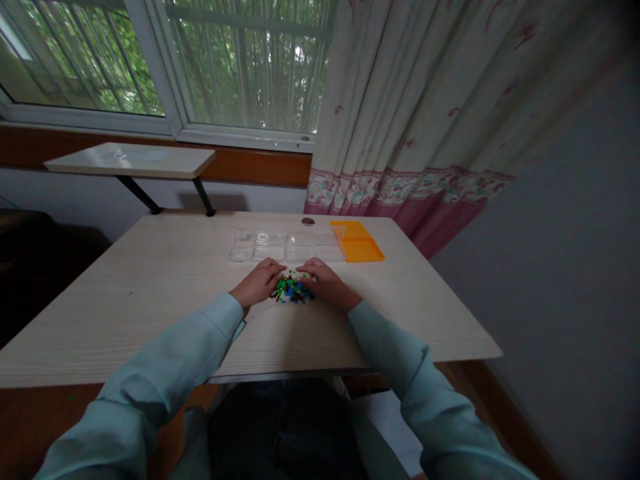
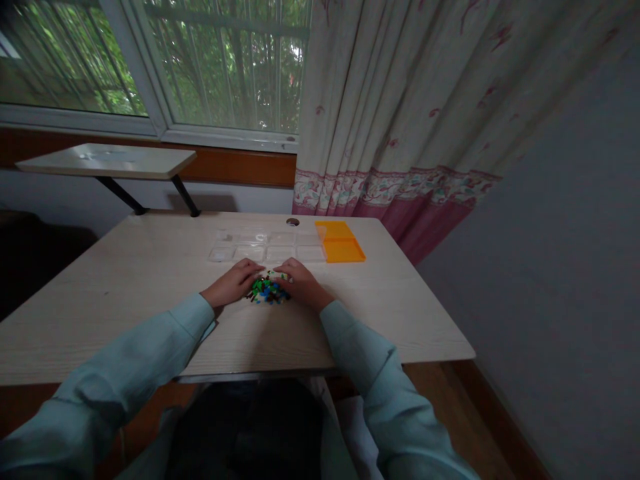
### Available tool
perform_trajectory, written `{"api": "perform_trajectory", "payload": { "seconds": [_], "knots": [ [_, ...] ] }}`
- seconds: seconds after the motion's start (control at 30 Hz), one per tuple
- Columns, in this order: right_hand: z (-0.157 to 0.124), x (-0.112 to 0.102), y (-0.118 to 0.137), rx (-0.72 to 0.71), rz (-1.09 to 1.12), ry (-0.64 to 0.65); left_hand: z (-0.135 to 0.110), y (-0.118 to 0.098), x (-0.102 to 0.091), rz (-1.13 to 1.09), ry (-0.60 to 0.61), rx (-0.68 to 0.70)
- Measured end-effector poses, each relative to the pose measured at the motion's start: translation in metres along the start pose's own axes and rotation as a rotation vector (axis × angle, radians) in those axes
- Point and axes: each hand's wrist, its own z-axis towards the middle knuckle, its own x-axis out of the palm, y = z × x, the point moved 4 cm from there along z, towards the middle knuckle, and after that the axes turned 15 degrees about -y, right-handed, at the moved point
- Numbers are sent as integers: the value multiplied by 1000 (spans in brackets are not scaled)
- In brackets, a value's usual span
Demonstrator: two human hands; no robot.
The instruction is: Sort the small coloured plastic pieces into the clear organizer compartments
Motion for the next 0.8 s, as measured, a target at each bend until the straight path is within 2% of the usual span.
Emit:
{"api": "perform_trajectory", "payload": {
  "seconds": [0.13,0.27,0.37,0.5,0.67,0.8],
  "knots": [
    [2,5,4,-39,-107,-11,-1,-5,8,55,35,51],
    [2,8,8,-59,-102,40,-1,-8,9,36,65,58],
    [3,3,6,-38,-36,63,1,-5,4,-13,59,43],
    [3,-11,-6,12,-31,2,3,6,-9,-58,42,16],
    [-1,-12,-11,-17,-109,27,1,11,-22,-111,283,-11],
    [-3,-8,-4,-59,-41,83,-1,2,-29,-140,337,61]
  ]
}}
